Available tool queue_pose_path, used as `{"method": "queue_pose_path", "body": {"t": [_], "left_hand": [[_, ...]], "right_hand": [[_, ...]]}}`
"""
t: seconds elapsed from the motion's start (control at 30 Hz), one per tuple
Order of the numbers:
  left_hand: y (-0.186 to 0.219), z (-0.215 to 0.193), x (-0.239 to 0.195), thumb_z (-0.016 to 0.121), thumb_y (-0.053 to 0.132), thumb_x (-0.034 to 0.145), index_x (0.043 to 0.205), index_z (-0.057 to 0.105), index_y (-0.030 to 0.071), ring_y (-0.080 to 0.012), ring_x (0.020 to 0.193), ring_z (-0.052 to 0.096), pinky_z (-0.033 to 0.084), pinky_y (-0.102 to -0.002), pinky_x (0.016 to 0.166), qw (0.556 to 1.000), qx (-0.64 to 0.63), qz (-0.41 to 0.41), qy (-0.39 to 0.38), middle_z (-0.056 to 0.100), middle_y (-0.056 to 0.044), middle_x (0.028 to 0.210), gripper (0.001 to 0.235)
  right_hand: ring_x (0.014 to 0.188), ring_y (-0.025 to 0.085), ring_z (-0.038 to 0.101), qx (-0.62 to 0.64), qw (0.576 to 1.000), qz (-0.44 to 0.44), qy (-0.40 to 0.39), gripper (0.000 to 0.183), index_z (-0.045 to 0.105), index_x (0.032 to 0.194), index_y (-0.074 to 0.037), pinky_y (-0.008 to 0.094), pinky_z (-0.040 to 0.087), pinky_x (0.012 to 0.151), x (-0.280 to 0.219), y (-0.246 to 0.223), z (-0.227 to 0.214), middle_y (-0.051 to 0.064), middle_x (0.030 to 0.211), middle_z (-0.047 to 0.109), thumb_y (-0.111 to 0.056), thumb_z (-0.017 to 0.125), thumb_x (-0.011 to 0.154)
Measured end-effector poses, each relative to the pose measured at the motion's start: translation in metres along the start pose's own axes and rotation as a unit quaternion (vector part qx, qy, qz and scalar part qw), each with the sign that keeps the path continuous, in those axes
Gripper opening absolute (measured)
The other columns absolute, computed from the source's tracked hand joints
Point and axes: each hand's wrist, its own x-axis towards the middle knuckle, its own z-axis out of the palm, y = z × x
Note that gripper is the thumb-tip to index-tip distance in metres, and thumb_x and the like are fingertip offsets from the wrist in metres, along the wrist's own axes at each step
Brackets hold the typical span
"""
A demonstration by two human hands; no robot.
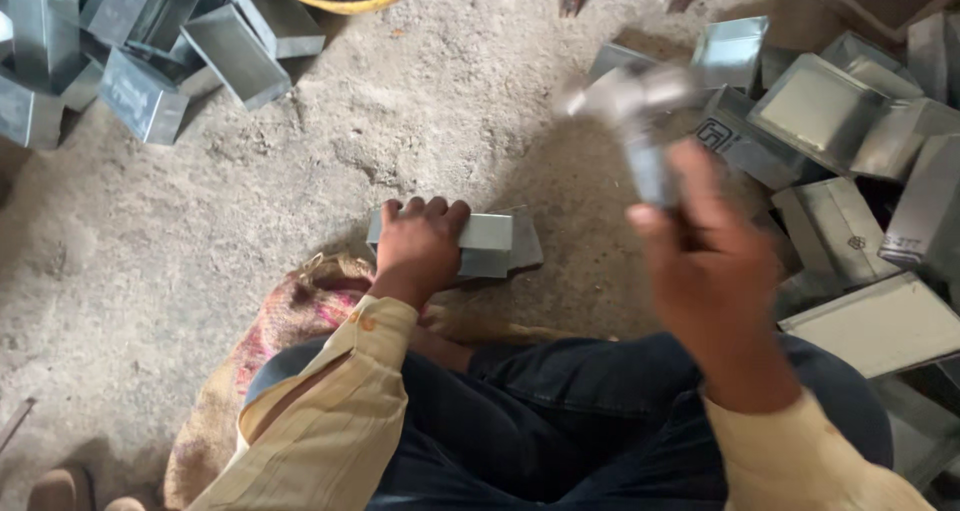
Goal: The person hammers the edges of small metal boxes to assemble and secure them. The person handles several boxes, placing them on a metal block before striking the joints.
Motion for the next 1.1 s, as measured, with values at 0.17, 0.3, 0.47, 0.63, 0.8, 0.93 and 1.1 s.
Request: {"method": "queue_pose_path", "body": {"t": [0.17, 0.3, 0.47, 0.63, 0.8, 0.93, 1.1], "left_hand": [[-0.001, 0.017, 0.001, 0.06, 0.017, 0.086, 0.114, 0.065, 0.023, -0.028, 0.107, 0.065, 0.038, -0.057, 0.101, 0.997, -0.001, 0.035, 0.074, 0.069, -0.004, 0.105, 0.028], [0.0, 0.019, 0.001, 0.06, 0.017, 0.086, 0.114, 0.065, 0.023, -0.0276, 0.108, 0.064, 0.038, -0.057, 0.101, 0.997, -0.009, 0.03, 0.073, 0.068, -0.004, 0.106, 0.029], [0.004, 0.016, -0.004, 0.059, 0.016, 0.088, 0.116, 0.065, 0.024, -0.0267, 0.111, 0.063, 0.036, -0.057, 0.103, 0.998, -0.004, 0.023, 0.058, 0.068, -0.004, 0.108, 0.03], [0.003, 0.015, -0.001, 0.059, 0.017, 0.088, 0.117, 0.064, 0.022, -0.0288, 0.111, 0.063, 0.035, -0.058, 0.102, 0.998, 0.001, 0.027, 0.055, 0.068, -0.006, 0.107, 0.03], [0.007, 0.011, -0.002, 0.059, 0.015, 0.085, 0.114, 0.065, 0.022, -0.0295, 0.111, 0.063, 0.035, -0.058, 0.103, 0.997, -0.004, 0.032, 0.068, 0.068, -0.006, 0.107, 0.03], [0.004, 0.015, -0.001, 0.057, 0.016, 0.089, 0.115, 0.065, 0.02, -0.0282, 0.113, 0.064, 0.039, -0.055, 0.103, 0.999, -0.002, 0.023, 0.043, 0.069, -0.005, 0.11, 0.028], [-0.007, 0.021, 0.007, 0.055, 0.025, 0.103, 0.127, 0.066, 0.023, -0.0253, 0.12, 0.064, 0.04, -0.051, 0.117, 0.991, -0.066, -0.012, 0.112, 0.072, -0.003, 0.121, 0.027]], "right_hand": [[0.059, 0.009, 0.056, 0.159, 0.978, -0.064, 0.117, 0.027, 0.05, 0.129, 0.002, 0.025, 0.045, 0.059, -0.012, -0.019, -0.018, 0.001, 0.082, 0.063, -0.022, 0.055, 0.117], [0.057, 0.018, 0.055, -0.015, 1.0, -0.011, 0.013, 0.037, 0.063, 0.129, 0.007, 0.035, 0.045, 0.054, -0.024, 0.013, 0.025, 0.01, 0.071, 0.061, -0.022, 0.064, 0.106], [0.055, 0.016, 0.063, -0.03, 0.986, 0.097, -0.129, 0.057, 0.057, 0.146, -0.003, 0.033, 0.05, 0.053, -0.02, 0.016, 0.033, 0.014, 0.07, 0.066, -0.019, 0.071, 0.094], [0.065, 0.016, 0.06, 0.039, 0.999, 0.019, 0.014, 0.048, 0.054, 0.15, -0.005, 0.034, 0.049, 0.059, -0.017, -0.002, 0.015, 0.015, 0.08, 0.065, -0.018, 0.064, 0.105], [0.071, 0.016, 0.065, -0.002, 0.998, -0.01, -0.067, 0.042, 0.06, 0.14, 0.0, 0.032, 0.051, 0.063, -0.025, 0.02, 0.045, 0.017, 0.088, 0.069, -0.017, 0.066, 0.103], [0.054, 0.017, 0.061, -0.032, 0.979, 0.122, -0.16, 0.05, 0.063, 0.137, -0.003, 0.034, 0.049, 0.054, -0.023, 0.037, 0.049, 0.018, 0.078, 0.071, -0.019, 0.072, 0.091], [0.054, 0.018, 0.059, -0.003, 0.974, 0.181, -0.137, 0.048, 0.065, 0.136, -0.004, 0.034, 0.048, 0.054, -0.021, 0.047, 0.047, 0.017, 0.076, 0.071, -0.02, 0.072, 0.091]]}}
